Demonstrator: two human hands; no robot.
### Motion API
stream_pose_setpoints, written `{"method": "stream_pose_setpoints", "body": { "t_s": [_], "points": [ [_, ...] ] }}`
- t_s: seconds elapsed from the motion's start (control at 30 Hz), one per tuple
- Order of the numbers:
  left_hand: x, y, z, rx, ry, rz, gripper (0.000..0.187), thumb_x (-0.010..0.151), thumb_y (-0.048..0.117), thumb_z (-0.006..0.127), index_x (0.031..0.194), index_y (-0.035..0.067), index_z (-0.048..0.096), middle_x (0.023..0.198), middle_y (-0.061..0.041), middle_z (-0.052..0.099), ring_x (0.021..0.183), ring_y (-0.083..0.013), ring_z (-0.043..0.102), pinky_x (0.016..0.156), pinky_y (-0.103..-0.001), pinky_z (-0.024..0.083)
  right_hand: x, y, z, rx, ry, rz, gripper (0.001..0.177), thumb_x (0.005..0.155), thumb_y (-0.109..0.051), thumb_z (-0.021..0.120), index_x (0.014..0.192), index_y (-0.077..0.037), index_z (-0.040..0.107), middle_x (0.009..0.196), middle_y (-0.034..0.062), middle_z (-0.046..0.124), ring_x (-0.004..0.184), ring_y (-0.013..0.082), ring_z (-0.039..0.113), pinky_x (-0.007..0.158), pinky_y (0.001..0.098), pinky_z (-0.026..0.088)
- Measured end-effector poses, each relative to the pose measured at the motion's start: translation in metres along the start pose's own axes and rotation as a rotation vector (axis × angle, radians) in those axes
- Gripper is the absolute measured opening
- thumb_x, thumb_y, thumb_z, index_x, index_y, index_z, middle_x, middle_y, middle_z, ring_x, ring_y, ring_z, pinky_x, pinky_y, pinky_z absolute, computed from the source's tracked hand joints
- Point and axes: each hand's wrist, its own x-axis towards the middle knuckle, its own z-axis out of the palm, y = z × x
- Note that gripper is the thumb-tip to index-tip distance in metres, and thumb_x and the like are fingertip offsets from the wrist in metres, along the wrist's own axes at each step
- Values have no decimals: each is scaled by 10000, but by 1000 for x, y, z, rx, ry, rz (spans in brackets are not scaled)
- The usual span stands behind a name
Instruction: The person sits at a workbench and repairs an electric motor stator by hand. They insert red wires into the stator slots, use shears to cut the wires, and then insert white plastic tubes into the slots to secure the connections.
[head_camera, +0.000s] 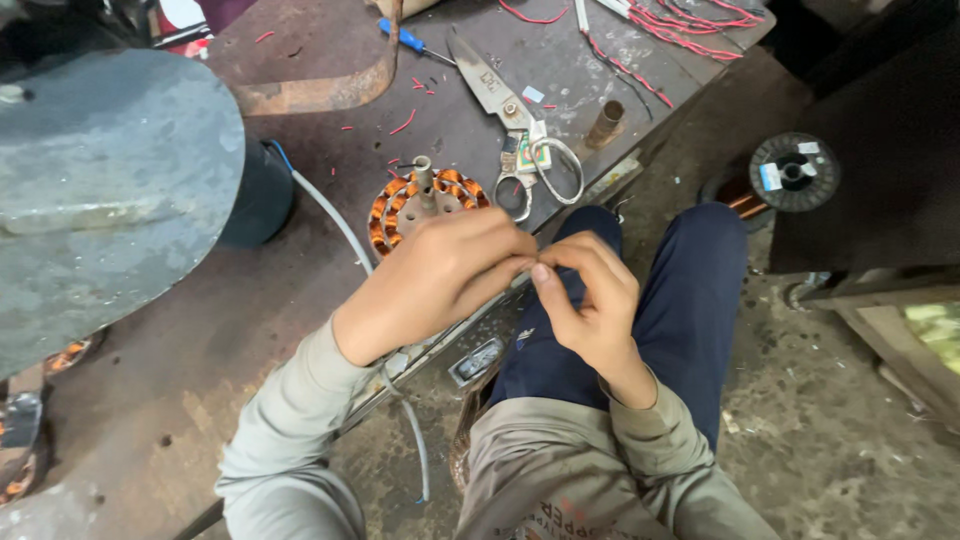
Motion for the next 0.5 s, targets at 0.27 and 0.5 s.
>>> {"method": "stream_pose_setpoints", "body": {
  "t_s": [0.27,0.5],
  "points": [
    [1,-2,-2,128,-34,150,210,864,158,734,998,24,645,880,-124,573,850,-332,614,746,-434,482,-4,39,7,1301,-159,1001,142,933,-137,567,927,3,588,639,19,458,537,134,451,470,284,351],
    [2,1,6,66,30,147,201,869,153,719,987,8,644,844,-136,594,806,-340,633,711,-433,496,-4,38,-4,1295,-252,820,266,1079,-147,571,840,-32,557,662,10,462,525,115,434,453,273,343]
  ]
}}
